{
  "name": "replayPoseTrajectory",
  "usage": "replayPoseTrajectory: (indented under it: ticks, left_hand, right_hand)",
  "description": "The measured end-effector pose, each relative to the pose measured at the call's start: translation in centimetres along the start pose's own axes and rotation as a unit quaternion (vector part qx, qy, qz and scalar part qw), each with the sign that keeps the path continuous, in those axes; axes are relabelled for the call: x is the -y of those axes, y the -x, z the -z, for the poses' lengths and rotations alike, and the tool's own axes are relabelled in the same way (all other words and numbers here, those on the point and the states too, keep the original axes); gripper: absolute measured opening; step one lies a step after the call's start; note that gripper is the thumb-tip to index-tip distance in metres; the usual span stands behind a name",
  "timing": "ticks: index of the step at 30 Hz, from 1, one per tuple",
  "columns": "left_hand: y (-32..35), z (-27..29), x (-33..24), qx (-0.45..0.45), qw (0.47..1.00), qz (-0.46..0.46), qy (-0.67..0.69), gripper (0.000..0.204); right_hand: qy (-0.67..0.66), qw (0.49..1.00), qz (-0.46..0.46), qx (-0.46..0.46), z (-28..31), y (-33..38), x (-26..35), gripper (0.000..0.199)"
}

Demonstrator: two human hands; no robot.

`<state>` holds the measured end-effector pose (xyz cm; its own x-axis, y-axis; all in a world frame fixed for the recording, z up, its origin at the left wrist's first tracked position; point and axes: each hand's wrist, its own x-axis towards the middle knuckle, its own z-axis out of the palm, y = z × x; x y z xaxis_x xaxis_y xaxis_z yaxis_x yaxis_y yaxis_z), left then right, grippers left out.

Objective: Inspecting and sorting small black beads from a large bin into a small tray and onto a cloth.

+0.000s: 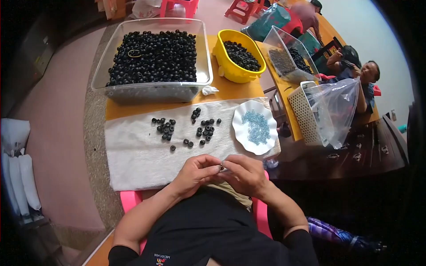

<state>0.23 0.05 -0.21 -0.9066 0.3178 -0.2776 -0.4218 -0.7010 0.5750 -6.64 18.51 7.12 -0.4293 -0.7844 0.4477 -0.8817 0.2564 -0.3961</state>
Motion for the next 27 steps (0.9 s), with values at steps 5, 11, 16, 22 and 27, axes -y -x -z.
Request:
replayPoseTrajectory:
  ticks: [5, 11, 16, 22, 27]
  left_hand:
    - [0.2, -0.2, -0.3, 0.019, 0.998, -0.013, 0.055, 0.017]
    - [0.0, 0.0, 0.2, -0.001, 0.997, -0.025, 0.071, 0.018]
    - [0.0, -0.6, 0.0, -0.031, 0.997, -0.021, 0.07, 0.016]
    - [0.1, -0.1, 0.2, -0.059, 0.997, -0.025, 0.053, 0.014]
    - [0.1, -0.6, 0.0, -0.055, 0.997, -0.02, 0.045, 0.013]
  right_hand:
    - [-0.019, 0.999, -0.024, -0.035, -2.1, 0.4, 0.1, 0.032]
    - [-0.081, 0.991, -0.053, -0.09, -3.6, 1.3, -0.4, 0.038]
    - [-0.094, 0.988, -0.078, -0.097, -3.7, 1.7, -0.5, 0.029]
    - [-0.107, 0.989, -0.103, -0.013, -0.6, 0.6, -2.2, 0.026]
    - [0.103, 0.98, -0.167, -0.045, 2.3, -0.7, -8.4, 0.017]
